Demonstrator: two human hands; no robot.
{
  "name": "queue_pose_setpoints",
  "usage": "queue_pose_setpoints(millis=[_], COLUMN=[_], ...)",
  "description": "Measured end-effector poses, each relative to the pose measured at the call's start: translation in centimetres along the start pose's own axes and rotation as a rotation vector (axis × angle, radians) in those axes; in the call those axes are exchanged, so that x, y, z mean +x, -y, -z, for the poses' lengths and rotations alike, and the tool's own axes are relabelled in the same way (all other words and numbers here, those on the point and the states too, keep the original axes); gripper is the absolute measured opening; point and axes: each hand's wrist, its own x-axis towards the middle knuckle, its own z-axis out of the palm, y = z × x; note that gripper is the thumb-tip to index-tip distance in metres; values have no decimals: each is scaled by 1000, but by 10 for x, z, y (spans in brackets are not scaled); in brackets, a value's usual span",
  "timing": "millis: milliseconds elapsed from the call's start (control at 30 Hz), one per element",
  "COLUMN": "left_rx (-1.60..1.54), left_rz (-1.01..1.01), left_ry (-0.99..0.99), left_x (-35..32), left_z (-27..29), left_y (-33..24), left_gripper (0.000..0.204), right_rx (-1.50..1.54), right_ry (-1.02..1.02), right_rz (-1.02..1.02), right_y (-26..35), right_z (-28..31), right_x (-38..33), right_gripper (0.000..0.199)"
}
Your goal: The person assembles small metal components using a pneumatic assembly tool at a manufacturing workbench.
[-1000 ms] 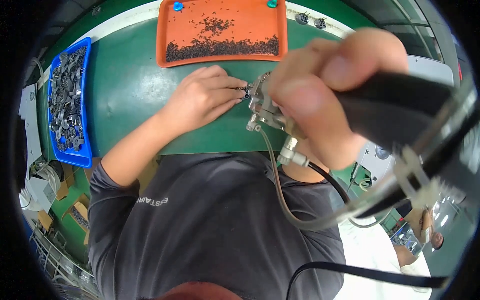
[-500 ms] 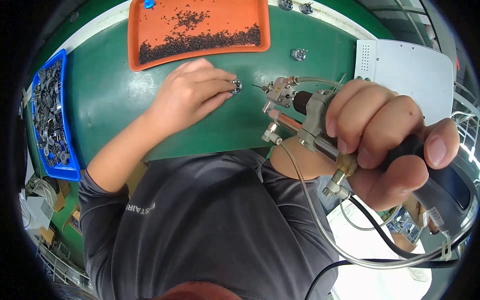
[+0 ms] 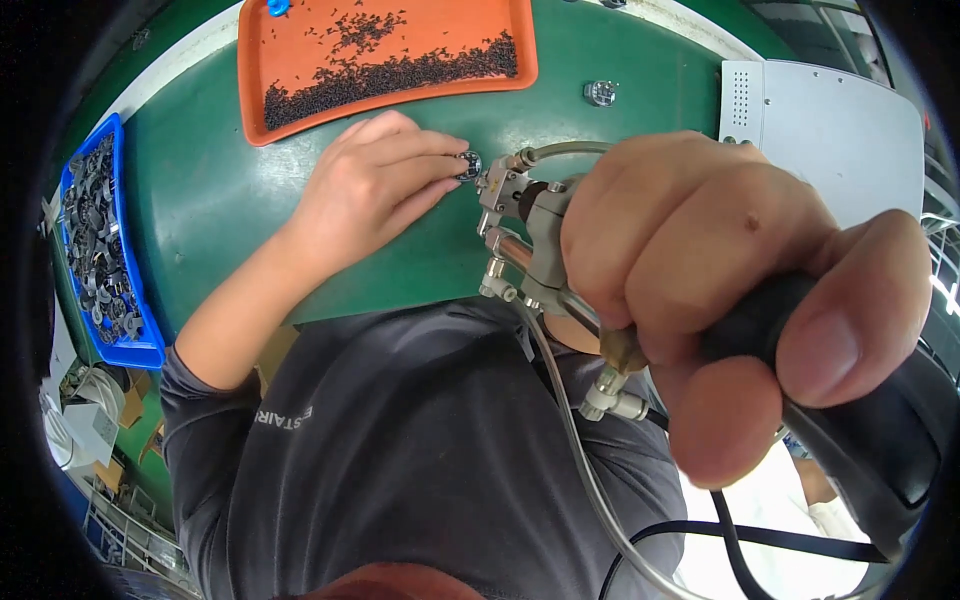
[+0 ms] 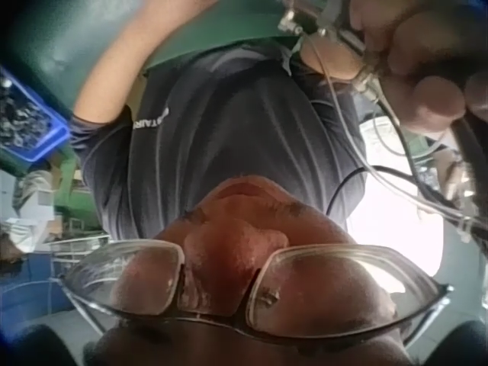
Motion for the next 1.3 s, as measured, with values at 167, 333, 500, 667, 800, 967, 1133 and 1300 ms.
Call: queue_pose_setpoints(millis=[167, 333, 500, 667, 800, 967, 1133, 1300], left_rx=[-34, -32, -36, -36, -38, -7, 60, 335], left_rz=[-16, -11, -23, -16, -23, -51, -37, -27], left_ry=[0, -10, -19, -18, -18, 19, 3, -74], left_x=[3, 1, 2, 2, 7, 1, -4, -26], left_z=[1, 1, 0, 0, 0, 8, 6, 77], left_y=[-1, -1, -2, 0, 1, -11, -3, -11], left_gripper=[18, 18, 18, 18, 17, 16, 17, 10], right_rx=[4, 29, 38, 61, 74, -82, -43, 3], right_ry=[8, 28, 44, 66, 119, 103, -103, -183], right_rz=[18, 35, 52, 67, -10, -125, -54, 300], right_y=[-1, -6, -5, -12, -14, 4, -11, 34], right_z=[-2, -5, -6, -5, 4, -16, -33, -3], right_x=[0, 1, 1, 5, 11, 6, 15, -4], right_gripper=[23, 23, 23, 23, 24, 24, 28, 32])
